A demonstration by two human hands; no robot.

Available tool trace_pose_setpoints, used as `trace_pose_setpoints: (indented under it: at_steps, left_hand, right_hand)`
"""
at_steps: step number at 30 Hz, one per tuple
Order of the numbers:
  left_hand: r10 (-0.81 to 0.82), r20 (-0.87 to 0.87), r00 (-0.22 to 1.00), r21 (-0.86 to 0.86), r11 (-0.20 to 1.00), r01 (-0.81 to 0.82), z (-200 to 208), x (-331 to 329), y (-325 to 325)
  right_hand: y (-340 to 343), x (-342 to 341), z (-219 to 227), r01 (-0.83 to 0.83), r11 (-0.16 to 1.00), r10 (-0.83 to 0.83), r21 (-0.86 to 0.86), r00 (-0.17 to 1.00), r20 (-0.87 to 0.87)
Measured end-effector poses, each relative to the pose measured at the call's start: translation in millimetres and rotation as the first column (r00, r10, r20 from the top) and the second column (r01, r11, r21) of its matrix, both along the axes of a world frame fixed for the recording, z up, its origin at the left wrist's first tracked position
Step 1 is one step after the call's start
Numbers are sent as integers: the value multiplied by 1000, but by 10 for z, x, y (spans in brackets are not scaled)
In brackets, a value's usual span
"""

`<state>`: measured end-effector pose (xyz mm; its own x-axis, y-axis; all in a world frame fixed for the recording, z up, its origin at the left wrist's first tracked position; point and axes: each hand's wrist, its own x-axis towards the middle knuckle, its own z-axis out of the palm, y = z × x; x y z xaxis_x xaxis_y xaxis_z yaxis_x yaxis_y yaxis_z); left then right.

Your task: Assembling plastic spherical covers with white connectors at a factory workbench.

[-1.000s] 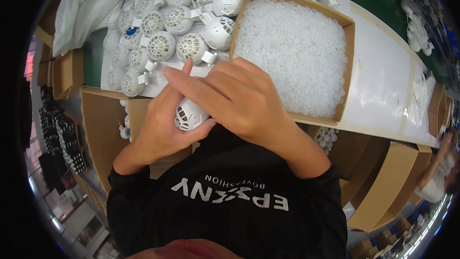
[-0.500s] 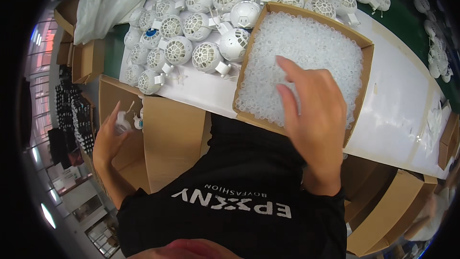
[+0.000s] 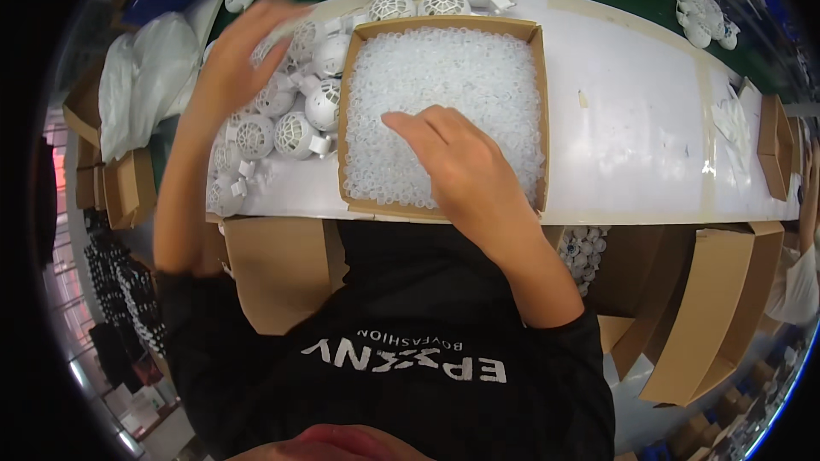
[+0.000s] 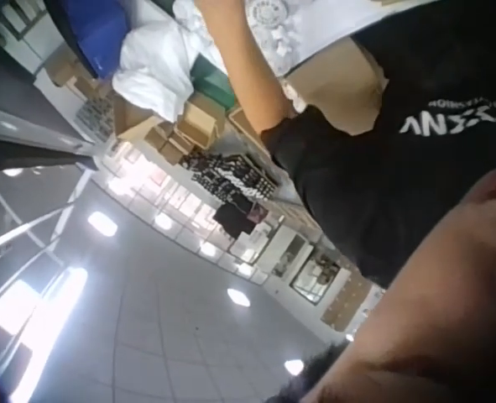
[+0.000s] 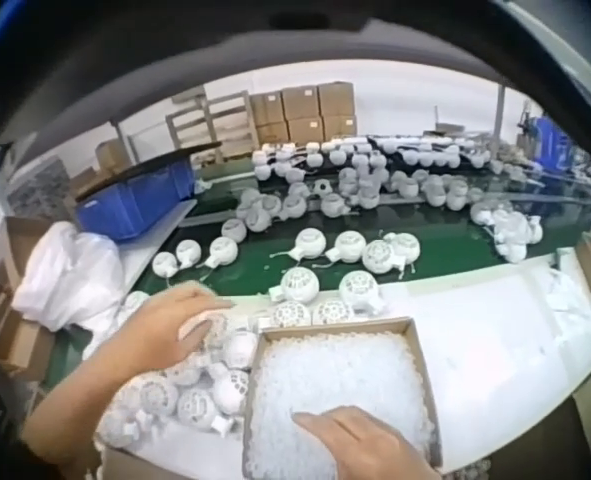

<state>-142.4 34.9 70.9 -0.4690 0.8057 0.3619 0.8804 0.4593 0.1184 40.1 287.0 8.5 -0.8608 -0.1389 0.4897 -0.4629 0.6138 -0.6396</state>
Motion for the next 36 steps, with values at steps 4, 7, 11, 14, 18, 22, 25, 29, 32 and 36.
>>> trace_pose_setpoints:
  at_steps: [4,7,11,14,18,22,25,29,32,36]
  left_hand:
    - [-258,-184,948,-118,964,240,-177,-821,848]
    - [-504,-226,834,-344,842,415,-493,-1269,1210]
    - [-367,-91,926,-454,843,289,-627,-1331,1283]
    - [-272,37,961,-437,861,261,-447,-1344,1276]
    - [-94,113,989,-206,972,116,-517,-2078,579]
    - [171,631,756,227,892,-391,-451,-1882,359]
    - [21,830,557,356,749,-559,-410,-1736,-90]
    - [-62,893,445,396,575,-716,91,-225,-151]
    - [-143,894,425,424,576,-699,92,507,-136]
    - [-232,800,553,561,614,-555,-553,735,-738]
  right_hand:
    - [115,55,28,36,997,-35,-68,999,12]
    - [56,-21,-96,17,1000,-19,-14,985,-174]
    - [68,30,-117,32,997,-27,67,997,-66]
    - [158,20,-180,-6,997,18,71,987,-160]
    - [128,40,-123,-31,997,42,64,981,-191]
    - [167,97,-87,-76,997,76,8,988,-135]
    - [116,59,-131,-120,992,117,-31,989,-95]
    - [75,1,-76,-172,980,162,-104,982,-98]
    - [86,-40,-111,-158,974,139,-164,983,-120]
    - [-10,-58,-35,-202,934,156,-293,973,-172]
